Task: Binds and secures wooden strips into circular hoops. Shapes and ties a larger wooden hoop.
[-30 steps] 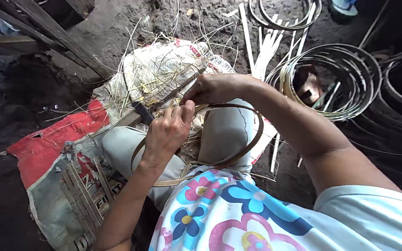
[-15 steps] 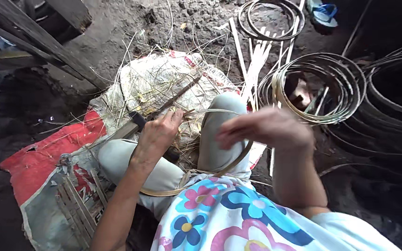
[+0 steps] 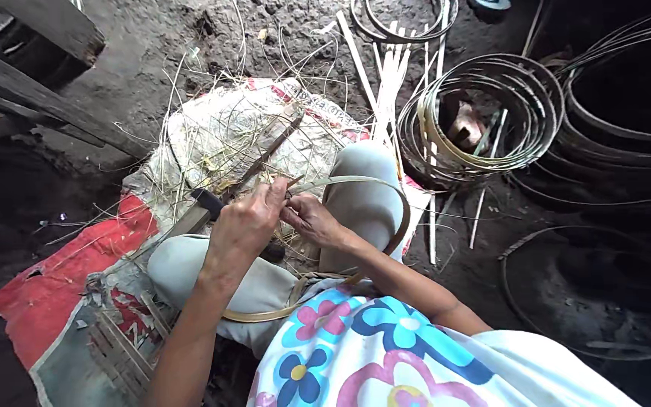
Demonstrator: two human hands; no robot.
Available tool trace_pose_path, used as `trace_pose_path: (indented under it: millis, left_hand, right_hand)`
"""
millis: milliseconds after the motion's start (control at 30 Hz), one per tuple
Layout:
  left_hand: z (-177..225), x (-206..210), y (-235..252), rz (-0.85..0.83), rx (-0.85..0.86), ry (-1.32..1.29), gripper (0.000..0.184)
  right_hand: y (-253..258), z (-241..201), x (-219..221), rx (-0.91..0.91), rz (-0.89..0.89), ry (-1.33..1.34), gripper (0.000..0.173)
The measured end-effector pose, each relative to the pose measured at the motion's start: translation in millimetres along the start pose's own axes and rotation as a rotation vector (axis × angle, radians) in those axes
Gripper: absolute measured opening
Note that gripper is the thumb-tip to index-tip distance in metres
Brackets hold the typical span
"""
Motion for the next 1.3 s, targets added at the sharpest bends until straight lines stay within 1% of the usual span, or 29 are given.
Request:
trace_pose_path:
  millis: [67,100,133,167,200,233,267,300,333,367,400,433,467,500,600,700,800,833,867,900,933,967,1000,1033,1067,1133,1200,1233,1300]
  left_hand:
    - [2,-1,0,-0.001,0.005,0.006,0.028]
    - [2,-2,-1,-0.002,0.006,0.004,0.028]
    - [2,-1,-1,-0.005,0.003,0.003,0.028]
    - [1,-1,-2,-0.010,-0.001,0.002,0.028]
    - [1,-1,-2,-0.018,-0.001,0.006,0.028]
    - [1,0,-1,-0.022,0.002,0.011,0.029]
    - [2,0,-2,-0.033,0.000,0.014,0.030]
    - [2,0,-2,-0.039,-0.001,0.015,0.030]
    - [3,-1,-2,-0.039,0.001,0.012,0.030]
    - [3,-2,-1,-0.041,-0.001,0.008,0.028]
    - [3,-3,-1,-0.042,-0.004,0.002,0.028]
    - [2,-4,-1,-0.041,-0.007,-0.006,0.029]
    - [1,-5,-2,-0.037,-0.014,-0.011,0.030]
    - [0,-6,-2,-0.037,-0.021,-0.012,0.029]
    - [-5,-5,-5,-0.074,-0.044,-0.010,0.030]
    - [-5,-5,-8,-0.141,-0.058,-0.003,0.035]
    - [-5,-6,-8,-0.158,-0.050,-0.013,0.034]
    - [-5,-5,-6,-0.158,-0.049,-0.018,0.034]
    - [-6,-2,-1,-0.148,-0.048,-0.032,0.033]
    - [-9,2,4,-0.124,-0.039,-0.055,0.031]
    - [-10,4,8,-0.118,-0.035,-0.077,0.031]
    - [-11,6,9,-0.126,-0.038,-0.096,0.032]
    - [-13,6,10,-0.134,-0.043,-0.107,0.033]
    - [-16,6,9,-0.143,-0.048,-0.118,0.034]
    - [-19,6,8,-0.146,-0.052,-0.125,0.034]
    - [-23,4,6,-0.135,-0.065,-0.133,0.032]
    - [-27,6,4,-0.135,-0.074,-0.130,0.033]
    - [-28,7,3,-0.146,-0.084,-0.129,0.033]
    - [-28,10,4,-0.154,-0.100,-0.119,0.033]
  right_hand:
    - [-4,2,-4,0.054,0.027,-0.015,0.031]
    - [-8,5,-7,0.118,0.054,0.050,0.030]
    - [-12,10,-9,0.182,0.102,0.139,0.025]
    - [-15,15,-11,0.212,0.126,0.222,0.024]
    - [-14,18,-11,0.203,0.117,0.284,0.044]
    - [-10,17,-11,0.160,0.095,0.337,0.068]
    - [-6,14,-11,0.118,0.060,0.386,0.086]
    - [-4,9,-10,0.105,0.017,0.440,0.094]
    - [-3,6,-7,0.127,-0.023,0.506,0.092]
    - [-5,6,-4,0.178,-0.043,0.583,0.079]
    - [-8,9,-1,0.221,-0.056,0.623,0.060]
    - [-10,13,1,0.254,-0.067,0.643,0.033]
    - [-11,17,5,0.275,-0.092,0.653,0.012]
    - [-12,18,5,0.282,-0.149,0.643,0.022]
    - [-21,17,-9,0.275,-0.220,0.548,0.028]
    - [-29,15,-22,0.216,-0.187,0.460,0.037]
    - [-23,18,-21,0.265,-0.048,0.432,0.032]
    - [-14,17,-16,0.279,-0.032,0.448,0.047]
    - [-2,17,-10,0.270,-0.041,0.498,0.068]
    - [11,18,-2,0.247,-0.073,0.559,0.083]
    - [19,17,6,0.245,-0.110,0.618,0.087]
    - [22,14,14,0.266,-0.143,0.692,0.079]
    - [23,14,20,0.281,-0.174,0.789,0.059]
    - [21,15,24,0.325,-0.184,0.836,0.025]
    - [16,15,26,0.345,-0.225,0.818,0.013]
    - [-4,13,14,0.335,-0.280,0.599,0.033]
    - [-24,10,-7,0.249,-0.243,0.383,0.035]
    - [-32,5,-19,0.143,-0.187,0.265,0.035]
    - [-29,-18,-38,-0.149,-0.047,-0.004,0.034]
Point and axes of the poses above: each hand's wrist, its own y-axis towards the middle knuckle, its own x-axis out of the palm, z = x × y, the point moved 5 cm from there along y, towards the middle knuckle, and after that the axes turned 6 degrees about z, right-handed, at the moved point
